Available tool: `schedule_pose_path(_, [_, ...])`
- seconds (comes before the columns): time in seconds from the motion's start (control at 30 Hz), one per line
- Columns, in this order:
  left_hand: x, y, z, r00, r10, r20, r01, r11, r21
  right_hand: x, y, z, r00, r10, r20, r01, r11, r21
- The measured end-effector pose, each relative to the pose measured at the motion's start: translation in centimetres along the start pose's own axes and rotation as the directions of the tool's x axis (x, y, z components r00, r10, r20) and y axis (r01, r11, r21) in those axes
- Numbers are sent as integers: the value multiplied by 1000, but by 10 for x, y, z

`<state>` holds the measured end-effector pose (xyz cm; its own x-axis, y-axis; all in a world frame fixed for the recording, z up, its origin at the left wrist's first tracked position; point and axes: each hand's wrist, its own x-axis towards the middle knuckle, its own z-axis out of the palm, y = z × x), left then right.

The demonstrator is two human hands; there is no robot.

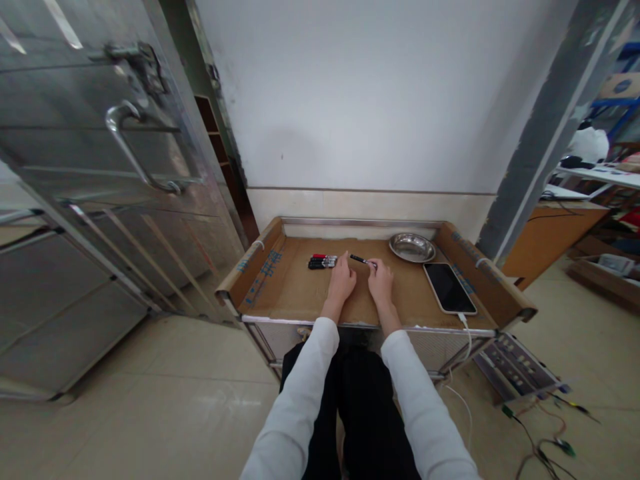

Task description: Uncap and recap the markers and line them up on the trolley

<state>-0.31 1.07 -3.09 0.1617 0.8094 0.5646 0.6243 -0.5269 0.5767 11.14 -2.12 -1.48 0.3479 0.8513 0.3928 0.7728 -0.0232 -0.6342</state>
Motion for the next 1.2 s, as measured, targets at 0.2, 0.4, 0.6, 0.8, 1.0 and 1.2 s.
schedule_pose_path(0.2, [3,6,-7,996,66,-61,-74,989,-131,-3,1,5,988,-110,105,122,986,-112])
schedule_pose_path(0.4, [3,18,-16,994,59,-96,-76,979,-188,-5,-2,4,980,-120,157,148,972,-181])
schedule_pose_path(0.6, [3,24,-19,986,50,-161,-82,977,-195,-6,-3,3,985,-90,145,120,970,-211])
schedule_pose_path(0.8, [3,23,-21,967,-25,-253,-26,980,-197,-7,-1,4,989,-90,114,115,964,-240])
schedule_pose_path(1.0, [3,23,-22,938,-86,-336,-3,967,-256,-6,0,3,990,-76,117,104,963,-249])
schedule_pose_path(1.2, [4,23,-23,906,-128,-403,46,977,-207,-6,-1,3,992,-69,110,95,962,-254])
